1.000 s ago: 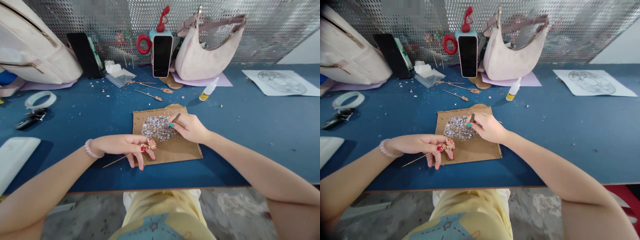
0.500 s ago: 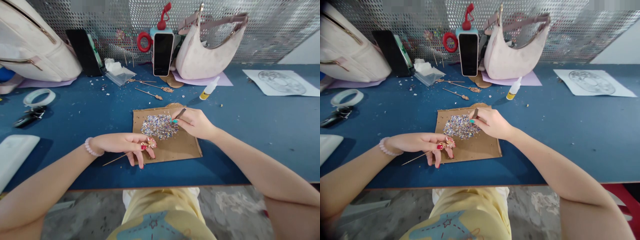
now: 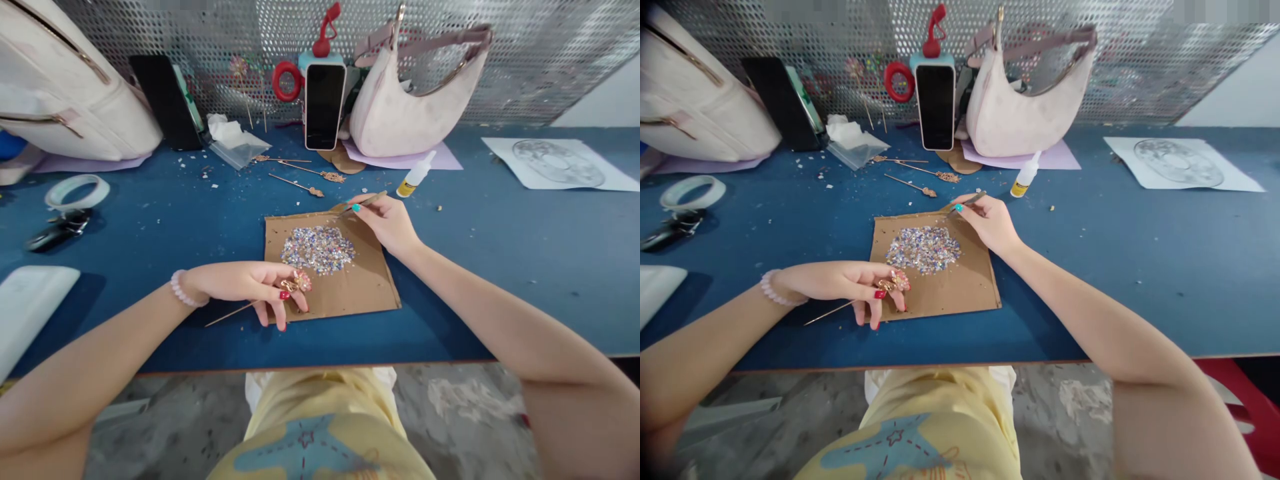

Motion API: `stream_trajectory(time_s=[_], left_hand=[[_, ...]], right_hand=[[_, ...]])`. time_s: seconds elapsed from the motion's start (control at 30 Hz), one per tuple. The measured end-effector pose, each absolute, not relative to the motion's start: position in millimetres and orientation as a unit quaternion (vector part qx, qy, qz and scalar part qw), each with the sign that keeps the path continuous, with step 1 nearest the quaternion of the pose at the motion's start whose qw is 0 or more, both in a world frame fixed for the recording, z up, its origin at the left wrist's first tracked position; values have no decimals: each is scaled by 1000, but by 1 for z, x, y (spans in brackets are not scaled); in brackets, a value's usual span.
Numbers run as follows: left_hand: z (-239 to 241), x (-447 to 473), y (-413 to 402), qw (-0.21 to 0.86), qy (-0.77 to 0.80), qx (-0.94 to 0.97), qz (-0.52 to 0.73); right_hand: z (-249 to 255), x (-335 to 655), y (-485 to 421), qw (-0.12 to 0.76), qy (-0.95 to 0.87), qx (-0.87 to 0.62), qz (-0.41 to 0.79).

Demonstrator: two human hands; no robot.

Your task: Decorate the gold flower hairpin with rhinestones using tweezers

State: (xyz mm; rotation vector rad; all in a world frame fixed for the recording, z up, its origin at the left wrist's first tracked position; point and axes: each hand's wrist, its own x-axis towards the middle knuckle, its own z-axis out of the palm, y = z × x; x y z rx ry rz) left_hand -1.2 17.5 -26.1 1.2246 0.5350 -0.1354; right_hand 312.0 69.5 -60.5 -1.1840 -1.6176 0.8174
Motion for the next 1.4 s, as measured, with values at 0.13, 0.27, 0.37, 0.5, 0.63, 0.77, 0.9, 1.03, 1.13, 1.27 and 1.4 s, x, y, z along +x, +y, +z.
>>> stream_trajectory(time_s=[0.13, 0.27, 0.37, 0.5, 0.63, 0.77, 0.9, 1.03, 1.13, 1.27, 1.4], left_hand=[[-24, 0, 17, 783, 254, 565, -63], [-20, 3, 17, 781, 279, 555, -67], [-20, 4, 17, 781, 290, 548, -67], [-24, 2, 17, 783, 283, 551, -57], [-27, -1, 17, 782, 276, 555, -56], [-27, -1, 18, 783, 268, 558, -52], [-27, -1, 18, 784, 269, 558, -51], [-26, -1, 18, 783, 270, 558, -52], [-25, 0, 17, 782, 272, 559, -53], [-25, 0, 18, 785, 266, 557, -53], [-28, -2, 18, 787, 260, 557, -52]], right_hand=[[-59, 308, 66, 448, -680, -480, 325], [-59, 307, 65, 449, -685, -481, 314], [-60, 308, 66, 452, -685, -484, 302], [-63, 310, 68, 457, -683, -488, 293], [-64, 310, 70, 448, -689, -487, 296], [-64, 311, 70, 434, -703, -468, 313], [-65, 312, 71, 441, -697, -472, 312], [-65, 312, 70, 430, -698, -482, 310], [-64, 311, 68, 414, -706, -479, 318], [-62, 310, 66, 404, -719, -464, 325], [-63, 310, 67, 397, -727, -453, 330]])
